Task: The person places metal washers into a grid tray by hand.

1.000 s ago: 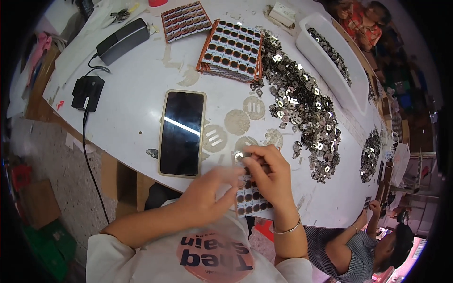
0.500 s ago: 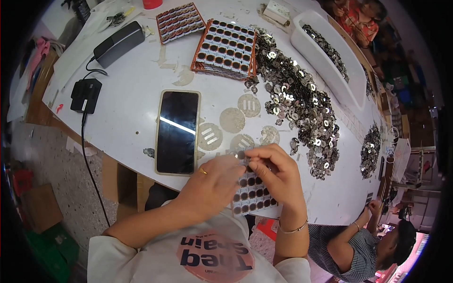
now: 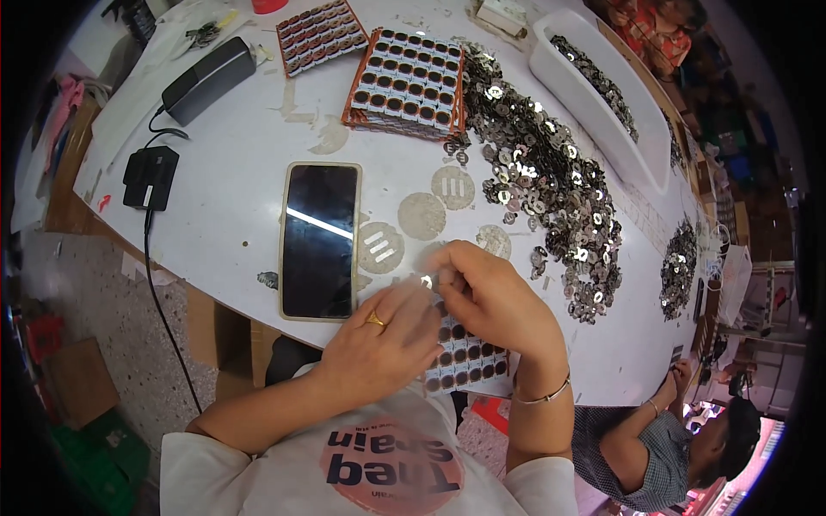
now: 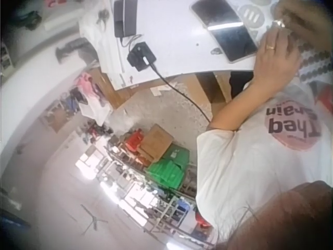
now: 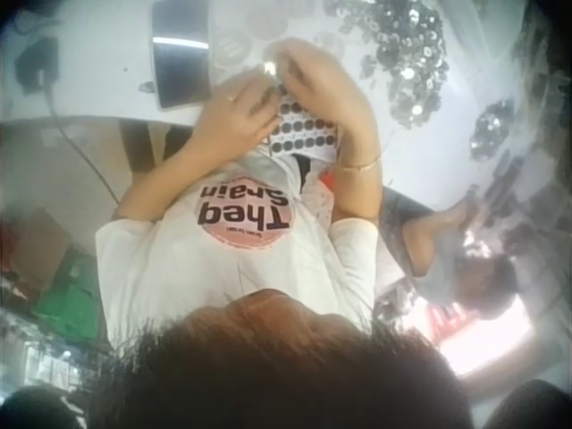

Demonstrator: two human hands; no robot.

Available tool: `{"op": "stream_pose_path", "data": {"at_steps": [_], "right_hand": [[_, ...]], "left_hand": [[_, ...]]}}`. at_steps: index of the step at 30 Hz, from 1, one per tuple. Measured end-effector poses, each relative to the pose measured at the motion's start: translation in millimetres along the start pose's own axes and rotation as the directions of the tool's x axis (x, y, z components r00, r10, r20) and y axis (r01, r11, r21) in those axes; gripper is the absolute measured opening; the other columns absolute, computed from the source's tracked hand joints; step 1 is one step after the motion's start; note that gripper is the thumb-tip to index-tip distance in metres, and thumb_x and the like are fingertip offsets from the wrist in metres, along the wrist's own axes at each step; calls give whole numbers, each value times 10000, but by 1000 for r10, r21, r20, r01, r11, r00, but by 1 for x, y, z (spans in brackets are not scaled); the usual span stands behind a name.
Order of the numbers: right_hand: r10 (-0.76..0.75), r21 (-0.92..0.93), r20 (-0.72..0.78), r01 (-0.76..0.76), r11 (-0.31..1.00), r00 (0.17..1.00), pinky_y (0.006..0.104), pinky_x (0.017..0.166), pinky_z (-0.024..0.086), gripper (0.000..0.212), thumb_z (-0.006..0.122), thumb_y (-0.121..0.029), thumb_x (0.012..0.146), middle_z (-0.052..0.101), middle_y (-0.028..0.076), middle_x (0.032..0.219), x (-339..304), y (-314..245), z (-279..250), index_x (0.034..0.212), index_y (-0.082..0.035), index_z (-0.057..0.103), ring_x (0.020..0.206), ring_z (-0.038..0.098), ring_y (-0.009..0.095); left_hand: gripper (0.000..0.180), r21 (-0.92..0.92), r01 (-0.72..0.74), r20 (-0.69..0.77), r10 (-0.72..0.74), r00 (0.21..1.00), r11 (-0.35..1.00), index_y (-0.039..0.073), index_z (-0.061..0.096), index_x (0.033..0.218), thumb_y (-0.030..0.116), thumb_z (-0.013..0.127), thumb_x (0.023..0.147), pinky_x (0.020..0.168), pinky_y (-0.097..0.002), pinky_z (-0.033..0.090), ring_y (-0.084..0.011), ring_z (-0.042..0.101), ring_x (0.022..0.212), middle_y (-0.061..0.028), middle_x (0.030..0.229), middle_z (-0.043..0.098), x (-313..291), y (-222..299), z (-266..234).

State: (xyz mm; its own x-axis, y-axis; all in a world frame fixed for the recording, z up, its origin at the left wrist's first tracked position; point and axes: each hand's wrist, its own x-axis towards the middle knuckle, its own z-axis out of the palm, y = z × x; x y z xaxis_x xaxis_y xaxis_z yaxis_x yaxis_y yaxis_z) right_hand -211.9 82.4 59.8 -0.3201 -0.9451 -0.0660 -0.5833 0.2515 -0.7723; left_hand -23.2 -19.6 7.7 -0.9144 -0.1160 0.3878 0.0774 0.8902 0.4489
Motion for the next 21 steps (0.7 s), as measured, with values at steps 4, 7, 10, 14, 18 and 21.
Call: {"op": "stream_pose_path", "data": {"at_steps": [4,7,10,14,18,21], "right_hand": [[45,16,105,-47,999,993,332,631,496,260,670,49,883,603,69,824,4,1,-8,1125,-40,636,688,589,197],[22,-26,79,-20,999,997,330,627,501,271,687,46,872,616,83,874,8,0,-5,1125,-41,649,694,610,197],[-22,-42,-23,21,999,999,420,698,562,200,691,9,913,654,178,982,8,-2,0,1110,-5,662,778,699,357],[143,35,-180,-139,990,973,375,664,569,240,767,10,880,626,129,1008,-13,0,13,1098,-2,669,762,707,291],[180,47,-265,-174,984,947,359,666,572,210,796,-7,876,605,120,1020,-22,-5,24,1051,-4,680,771,702,259],[171,-37,-311,-192,981,935,330,685,572,179,795,12,884,597,116,1029,-25,-8,33,1023,6,682,780,690,234]], "left_hand": [[444,-4,-17,0,17,1000,1000,37,726,1160,275,864,813,1083,-478,514,-347,581,1337,-167,1312,617,1,-1,-1],[445,-1,-17,-6,17,1000,1000,37,724,1162,275,862,813,1085,-475,513,-344,586,1334,-165,1314,618,1,0,-1],[438,14,-10,-15,11,1000,1000,38,722,1160,284,852,821,1091,-475,509,-342,585,1338,-167,1308,624,0,-1,-1],[433,20,-9,5,9,1000,1000,39,723,1159,305,836,837,1099,-476,502,-350,583,1343,-172,1299,631,0,0,-1],[436,34,-7,1,7,1000,999,33,724,1157,323,823,846,1106,-478,497,-361,582,1346,-178,1291,634,1,2,-1],[432,42,-9,-3,9,1000,999,28,727,1150,322,819,847,1108,-479,498,-364,583,1344,-181,1293,633,1,1,0]]}}
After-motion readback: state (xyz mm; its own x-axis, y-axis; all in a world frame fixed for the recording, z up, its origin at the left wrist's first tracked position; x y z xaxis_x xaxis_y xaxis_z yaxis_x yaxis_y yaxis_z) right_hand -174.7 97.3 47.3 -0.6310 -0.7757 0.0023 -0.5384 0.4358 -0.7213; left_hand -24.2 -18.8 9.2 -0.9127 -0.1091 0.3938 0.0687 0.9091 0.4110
